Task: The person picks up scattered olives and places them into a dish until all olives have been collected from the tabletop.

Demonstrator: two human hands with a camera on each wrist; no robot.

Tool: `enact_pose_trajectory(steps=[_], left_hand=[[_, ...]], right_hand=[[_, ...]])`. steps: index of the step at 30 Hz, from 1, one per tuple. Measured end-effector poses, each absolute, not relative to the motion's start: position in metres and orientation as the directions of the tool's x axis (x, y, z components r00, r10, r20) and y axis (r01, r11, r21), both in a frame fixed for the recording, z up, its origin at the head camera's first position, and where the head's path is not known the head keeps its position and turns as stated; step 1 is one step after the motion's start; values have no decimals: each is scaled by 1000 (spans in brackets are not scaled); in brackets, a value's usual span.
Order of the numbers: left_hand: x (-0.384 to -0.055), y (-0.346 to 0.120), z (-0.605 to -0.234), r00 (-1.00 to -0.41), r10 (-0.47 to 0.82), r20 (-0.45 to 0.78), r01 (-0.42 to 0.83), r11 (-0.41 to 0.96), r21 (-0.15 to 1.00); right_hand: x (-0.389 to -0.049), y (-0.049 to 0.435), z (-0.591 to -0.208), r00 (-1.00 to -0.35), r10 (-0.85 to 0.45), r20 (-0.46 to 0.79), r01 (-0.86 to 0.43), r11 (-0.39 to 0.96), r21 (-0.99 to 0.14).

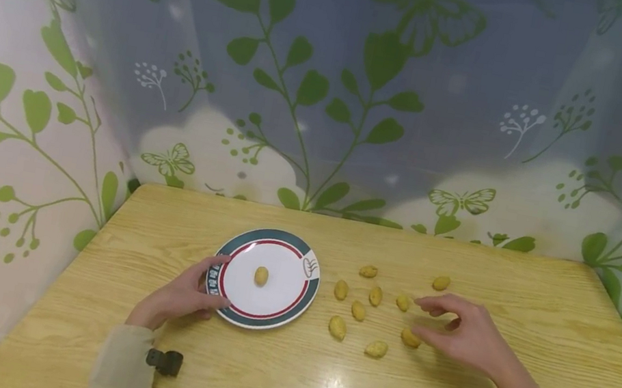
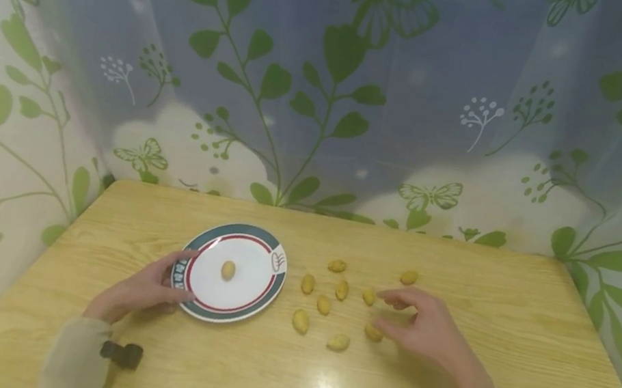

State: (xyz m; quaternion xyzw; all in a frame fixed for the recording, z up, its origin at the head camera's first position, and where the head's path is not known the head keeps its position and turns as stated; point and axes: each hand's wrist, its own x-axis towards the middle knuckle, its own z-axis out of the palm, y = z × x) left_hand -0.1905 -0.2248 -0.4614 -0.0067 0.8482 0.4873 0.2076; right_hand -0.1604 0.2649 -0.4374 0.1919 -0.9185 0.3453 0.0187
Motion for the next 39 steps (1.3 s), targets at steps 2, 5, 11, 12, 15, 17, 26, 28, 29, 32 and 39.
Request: enact_pose_trajectory(steps=[2,5,11,12,15,17,26,28,29,32,39], left_hand=[[-190,-225,-461,-913,190,-361,-215,528,822],[-191,-225,-460,-912,191,-363,-217,528,821],[-191,-225,-461,-913,196,-359,-212,522,826],[-191,-225,-461,-913,197,-357,-211,523,826],[-192,-226,-461,-913,199,-357,-210,521,827],[-192,-226,-462,-913,202,-356,-209,517,830],[-190,-226,-461,-912,196,-361,-218,514,830],[-190,-225,-460,-912,191,-364,-222,516,827],[-190,-225,-460,-912,189,-365,-224,517,826],[-190,-225,-460,-912,180,-369,-230,521,822],[-190,-226,-460,-912,181,-369,-230,518,824]], right_hand=[[-160,267,-440,-927,-339,159,-361,696,-621],[-160,269,-443,-930,-339,145,-354,713,-605],[-159,271,-449,-934,-337,117,-336,720,-607],[-159,271,-449,-934,-341,110,-334,717,-612],[-159,272,-450,-931,-354,87,-328,710,-623],[-159,272,-451,-929,-363,73,-325,708,-627],[-160,271,-453,-914,-405,31,-337,714,-613],[-161,271,-453,-912,-410,22,-338,718,-609],[-161,271,-453,-911,-412,20,-339,718,-607],[-162,271,-454,-910,-414,13,-338,724,-601],[-163,272,-457,-912,-410,-1,-322,720,-615]])
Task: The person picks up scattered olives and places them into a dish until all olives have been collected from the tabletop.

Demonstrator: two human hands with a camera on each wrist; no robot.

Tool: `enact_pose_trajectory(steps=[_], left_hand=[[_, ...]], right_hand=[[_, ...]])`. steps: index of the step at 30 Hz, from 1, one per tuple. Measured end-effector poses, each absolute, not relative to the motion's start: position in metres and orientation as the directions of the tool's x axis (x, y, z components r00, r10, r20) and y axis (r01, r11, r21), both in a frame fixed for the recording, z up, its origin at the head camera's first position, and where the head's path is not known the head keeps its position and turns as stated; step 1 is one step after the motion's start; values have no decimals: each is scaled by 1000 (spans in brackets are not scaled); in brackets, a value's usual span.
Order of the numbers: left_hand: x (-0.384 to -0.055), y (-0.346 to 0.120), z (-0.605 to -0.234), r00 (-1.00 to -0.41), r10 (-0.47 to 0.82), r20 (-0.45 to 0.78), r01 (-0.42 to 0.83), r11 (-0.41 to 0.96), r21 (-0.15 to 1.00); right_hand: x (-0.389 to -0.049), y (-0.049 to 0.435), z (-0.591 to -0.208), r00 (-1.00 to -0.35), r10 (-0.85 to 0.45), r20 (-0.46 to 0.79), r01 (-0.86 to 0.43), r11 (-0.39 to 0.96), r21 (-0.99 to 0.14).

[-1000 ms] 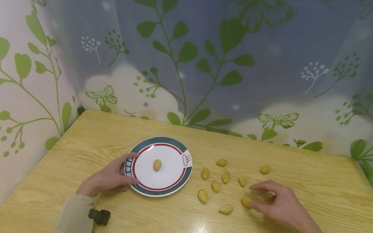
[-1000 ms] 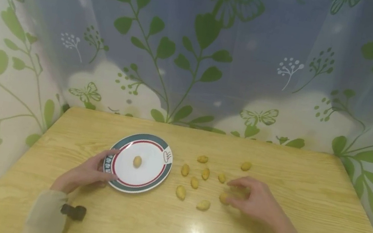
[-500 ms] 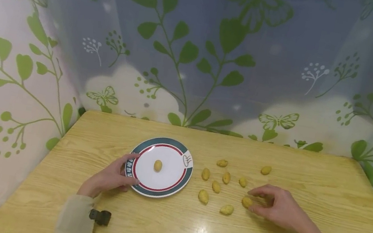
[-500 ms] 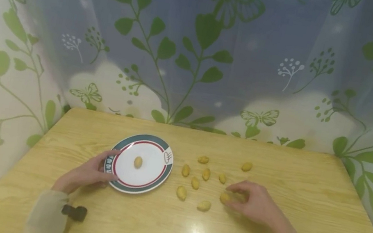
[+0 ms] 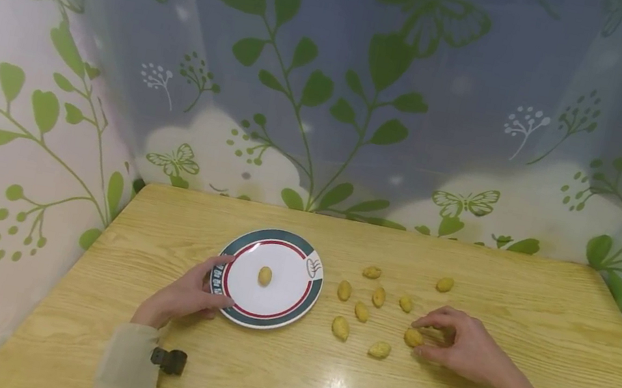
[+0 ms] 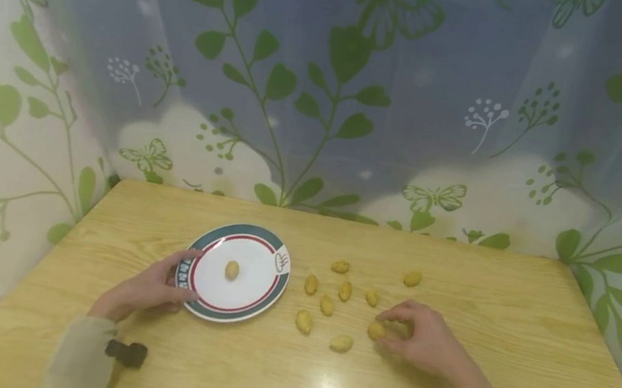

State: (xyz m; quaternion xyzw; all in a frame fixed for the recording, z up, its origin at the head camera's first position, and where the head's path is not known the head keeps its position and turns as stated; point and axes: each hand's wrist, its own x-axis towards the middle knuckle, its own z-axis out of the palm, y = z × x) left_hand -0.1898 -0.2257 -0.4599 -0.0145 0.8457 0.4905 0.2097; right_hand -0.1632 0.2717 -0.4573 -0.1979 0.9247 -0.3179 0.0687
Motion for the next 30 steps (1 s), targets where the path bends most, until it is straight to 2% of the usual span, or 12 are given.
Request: enact_pose_trajectory(steps=[16,30], left_hand=[[-189,-225,-461,-915,184,-359,-222,513,829],[-189,-226,-462,-916,187,-354,-217,510,832]], right_hand=[[-164,271,-457,-905,-426,3,-338,715,-612],[-160,269,-451,-901,-429,60,-377,708,-598]])
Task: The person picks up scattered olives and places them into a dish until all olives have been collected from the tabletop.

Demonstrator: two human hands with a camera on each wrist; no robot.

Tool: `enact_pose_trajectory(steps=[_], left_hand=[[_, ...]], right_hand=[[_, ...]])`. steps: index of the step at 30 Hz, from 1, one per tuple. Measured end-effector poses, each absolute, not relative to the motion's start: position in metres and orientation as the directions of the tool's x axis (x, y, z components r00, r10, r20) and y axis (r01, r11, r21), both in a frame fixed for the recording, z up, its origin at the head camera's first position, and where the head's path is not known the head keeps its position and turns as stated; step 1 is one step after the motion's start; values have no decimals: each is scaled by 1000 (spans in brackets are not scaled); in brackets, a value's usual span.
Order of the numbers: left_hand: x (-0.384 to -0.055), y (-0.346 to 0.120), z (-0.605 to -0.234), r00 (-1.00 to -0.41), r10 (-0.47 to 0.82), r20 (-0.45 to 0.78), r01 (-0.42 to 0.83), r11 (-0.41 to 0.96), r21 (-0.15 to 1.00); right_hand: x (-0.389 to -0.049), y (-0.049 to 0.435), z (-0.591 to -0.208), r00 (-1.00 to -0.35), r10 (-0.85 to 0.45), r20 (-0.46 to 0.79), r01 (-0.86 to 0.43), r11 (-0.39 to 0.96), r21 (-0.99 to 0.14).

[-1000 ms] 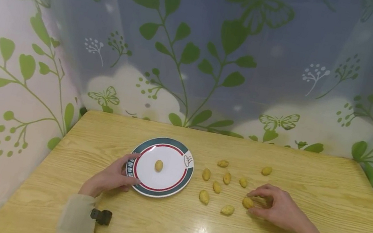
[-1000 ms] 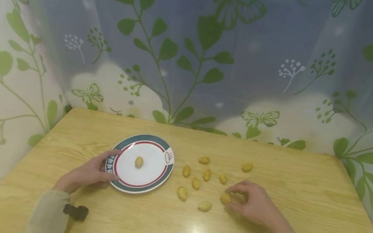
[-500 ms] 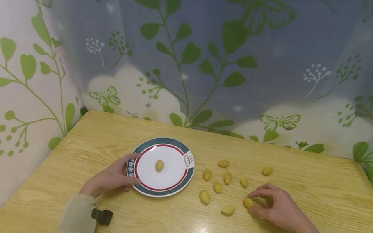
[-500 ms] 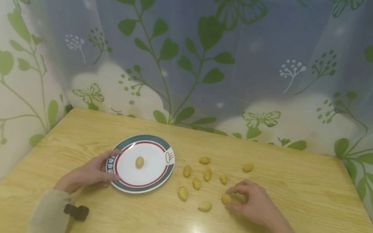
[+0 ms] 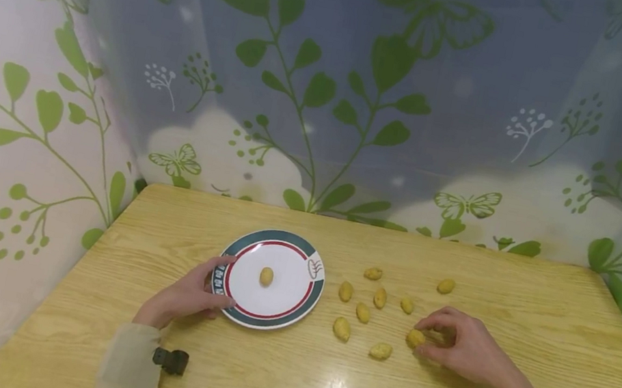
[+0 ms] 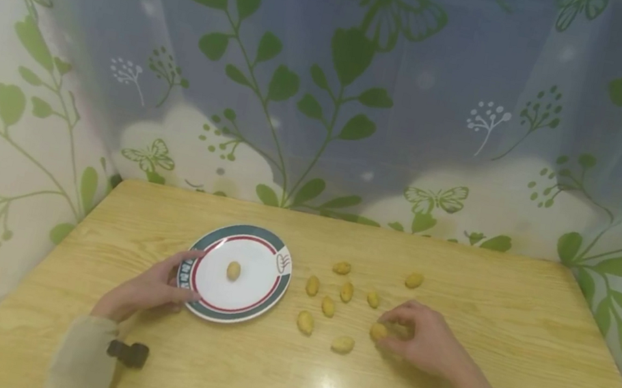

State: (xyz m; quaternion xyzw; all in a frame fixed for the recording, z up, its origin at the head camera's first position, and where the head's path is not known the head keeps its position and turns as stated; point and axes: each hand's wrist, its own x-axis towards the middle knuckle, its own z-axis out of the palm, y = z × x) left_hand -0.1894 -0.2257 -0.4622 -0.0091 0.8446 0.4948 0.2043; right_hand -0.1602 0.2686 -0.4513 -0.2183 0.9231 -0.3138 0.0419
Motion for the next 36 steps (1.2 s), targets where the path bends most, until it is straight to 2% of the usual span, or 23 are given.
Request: enact_pose_trajectory(steps=[7,15,36], left_hand=[[-189,-226,-462,-916,188,-355,-220,506,834],[-188,-226,-461,-915,182,-361,-227,509,830],[-189,-226,-462,-911,178,-373,-237,514,824]], right_hand=[[-160,267,-453,-904,-418,91,-379,683,-624],[-163,262,-452,-905,-420,64,-349,649,-676],[-174,240,-443,-891,-441,104,-390,630,-671]])
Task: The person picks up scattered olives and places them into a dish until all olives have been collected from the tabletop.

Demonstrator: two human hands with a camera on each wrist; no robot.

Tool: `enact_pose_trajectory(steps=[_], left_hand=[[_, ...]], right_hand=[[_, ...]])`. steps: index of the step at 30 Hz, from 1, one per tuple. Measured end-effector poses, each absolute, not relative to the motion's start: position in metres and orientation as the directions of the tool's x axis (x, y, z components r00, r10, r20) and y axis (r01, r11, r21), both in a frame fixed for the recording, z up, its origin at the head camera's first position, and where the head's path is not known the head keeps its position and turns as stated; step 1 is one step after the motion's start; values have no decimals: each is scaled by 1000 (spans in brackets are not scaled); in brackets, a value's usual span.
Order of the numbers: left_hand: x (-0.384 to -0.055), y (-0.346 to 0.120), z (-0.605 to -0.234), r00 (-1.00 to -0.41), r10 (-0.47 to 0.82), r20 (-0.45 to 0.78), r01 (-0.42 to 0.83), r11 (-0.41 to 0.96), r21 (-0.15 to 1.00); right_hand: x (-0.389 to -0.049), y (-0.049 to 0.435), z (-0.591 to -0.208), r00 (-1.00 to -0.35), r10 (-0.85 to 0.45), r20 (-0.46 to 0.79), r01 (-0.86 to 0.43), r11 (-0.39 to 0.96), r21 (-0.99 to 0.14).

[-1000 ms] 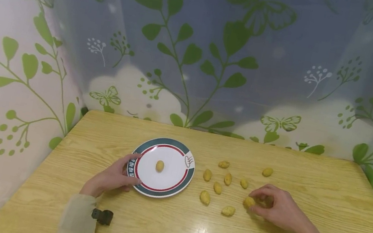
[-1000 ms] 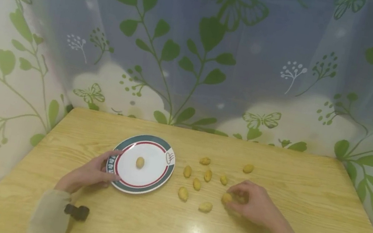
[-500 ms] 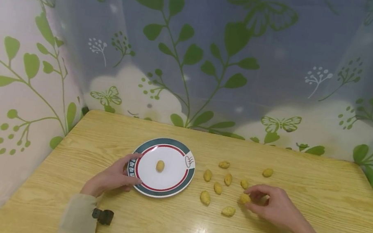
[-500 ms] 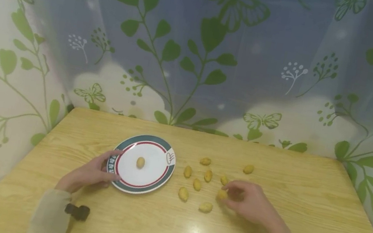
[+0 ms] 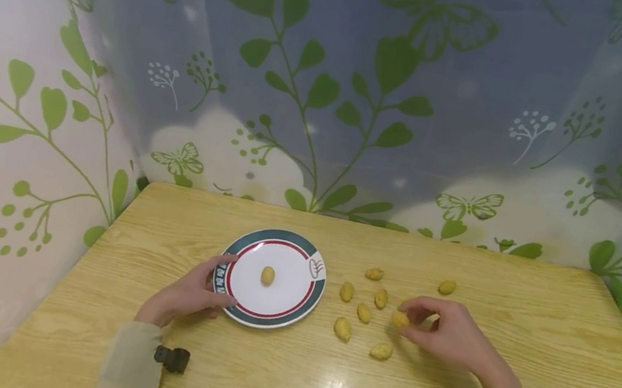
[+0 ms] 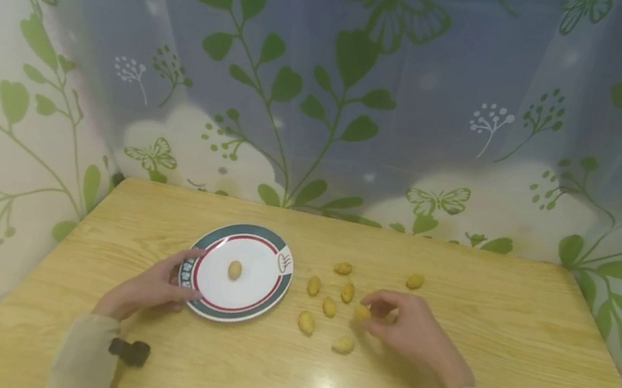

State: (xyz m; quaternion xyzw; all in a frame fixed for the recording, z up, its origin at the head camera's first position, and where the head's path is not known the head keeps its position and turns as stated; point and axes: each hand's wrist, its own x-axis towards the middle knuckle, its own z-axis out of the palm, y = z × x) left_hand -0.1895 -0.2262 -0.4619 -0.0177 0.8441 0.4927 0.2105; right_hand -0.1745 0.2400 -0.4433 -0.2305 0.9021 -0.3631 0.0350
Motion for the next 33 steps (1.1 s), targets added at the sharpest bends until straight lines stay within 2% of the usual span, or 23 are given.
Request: enact_pose_trajectory(steps=[10,19,33], left_hand=[[-191,-226,-463,-910,181,-372,-236,511,826],[-191,-226,-462,-910,182,-373,-235,515,824],[-190,-226,-462,-909,176,-378,-238,526,817]], right_hand=[[-180,227,-443,-888,-444,116,-395,612,-685],[-184,210,-439,-897,-436,76,-359,617,-700],[-192,181,-440,-871,-474,126,-408,558,-723]])
